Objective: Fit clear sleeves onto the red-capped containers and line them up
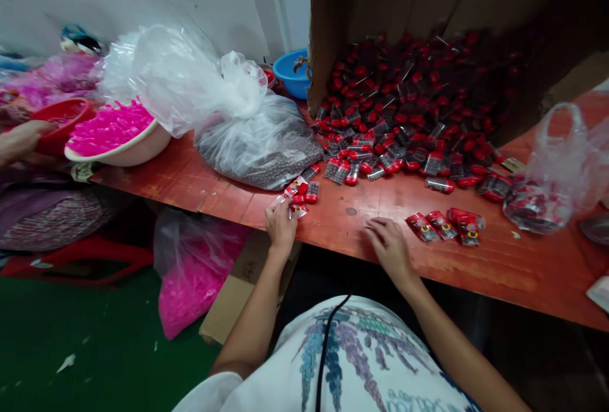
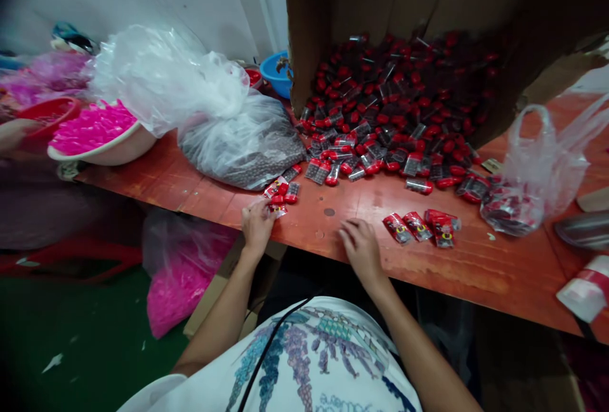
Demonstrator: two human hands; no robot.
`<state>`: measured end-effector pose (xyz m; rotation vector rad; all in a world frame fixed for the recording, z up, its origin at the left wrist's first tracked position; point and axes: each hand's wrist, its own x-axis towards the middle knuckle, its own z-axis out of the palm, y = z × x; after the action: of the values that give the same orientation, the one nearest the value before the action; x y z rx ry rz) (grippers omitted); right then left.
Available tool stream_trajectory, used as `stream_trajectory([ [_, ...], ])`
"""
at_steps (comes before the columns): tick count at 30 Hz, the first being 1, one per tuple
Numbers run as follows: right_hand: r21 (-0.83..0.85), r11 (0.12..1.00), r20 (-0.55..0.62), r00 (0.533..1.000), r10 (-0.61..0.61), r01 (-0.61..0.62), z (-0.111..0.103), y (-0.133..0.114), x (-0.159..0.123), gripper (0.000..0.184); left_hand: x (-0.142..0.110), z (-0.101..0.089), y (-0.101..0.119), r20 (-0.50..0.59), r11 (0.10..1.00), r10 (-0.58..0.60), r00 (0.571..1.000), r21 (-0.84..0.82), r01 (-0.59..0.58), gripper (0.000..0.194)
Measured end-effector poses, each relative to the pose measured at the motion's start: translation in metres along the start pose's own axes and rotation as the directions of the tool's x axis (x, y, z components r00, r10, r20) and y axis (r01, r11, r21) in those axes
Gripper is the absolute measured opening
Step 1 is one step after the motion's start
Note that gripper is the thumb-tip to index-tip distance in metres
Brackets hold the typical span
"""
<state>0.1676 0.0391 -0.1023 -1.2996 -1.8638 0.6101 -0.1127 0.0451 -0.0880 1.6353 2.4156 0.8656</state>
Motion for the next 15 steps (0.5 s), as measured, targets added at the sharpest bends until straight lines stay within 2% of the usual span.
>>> stream_trajectory([
  [2,0.066,0.997,0.097,0.995,-0.034,0.028,0.021,-0.013,0.007,0.024,0.001,-0.001,0.0,-0.024,0.995,-0.03,0.999,-0.092,0.027,0.038],
  [4,0.112,0.993,0.154,0.987,-0.04,0.023,0.037,-0.023,0.018,0.022,0.003,-0.002,0.001,-0.079,0.965,-0.073,0.994,-0.257,0.05,0.037],
  [6,0.173,0.985,0.177,0.984,-0.012,-0.019,0.048,-0.031,0.032,0.022,0.006,-0.001,0.007,-0.105,0.864,-0.15,0.983,-0.497,0.079,0.039],
  [7,0.222,0.973,0.18,0.983,0.019,-0.059,0.053,-0.035,0.04,0.023,0.006,0.001,0.011,-0.085,0.772,-0.201,0.976,-0.627,0.104,0.042],
  [9,0.356,0.917,0.197,0.973,0.115,-0.181,0.061,-0.041,0.055,0.029,0.005,0.005,0.022,0.037,0.523,-0.278,0.96,-0.833,0.184,0.049],
  [11,0.485,0.822,0.238,0.949,0.206,-0.3,0.067,-0.045,0.066,0.041,-0.002,0.01,0.036,0.221,0.272,-0.279,0.935,-0.915,0.297,0.051],
  [12,0.529,0.782,0.254,0.941,0.224,-0.33,0.068,-0.045,0.069,0.043,-0.007,0.012,0.043,0.319,0.175,-0.255,0.913,-0.913,0.368,0.05],
  [14,0.556,0.767,0.26,0.944,0.205,-0.32,0.068,-0.043,0.072,0.034,-0.019,0.016,0.053,0.494,0.049,-0.195,0.847,-0.858,0.511,0.047],
  [15,0.541,0.788,0.256,0.95,0.18,-0.295,0.066,-0.04,0.072,0.026,-0.025,0.018,0.057,0.557,0.026,-0.173,0.813,-0.822,0.569,0.045],
])
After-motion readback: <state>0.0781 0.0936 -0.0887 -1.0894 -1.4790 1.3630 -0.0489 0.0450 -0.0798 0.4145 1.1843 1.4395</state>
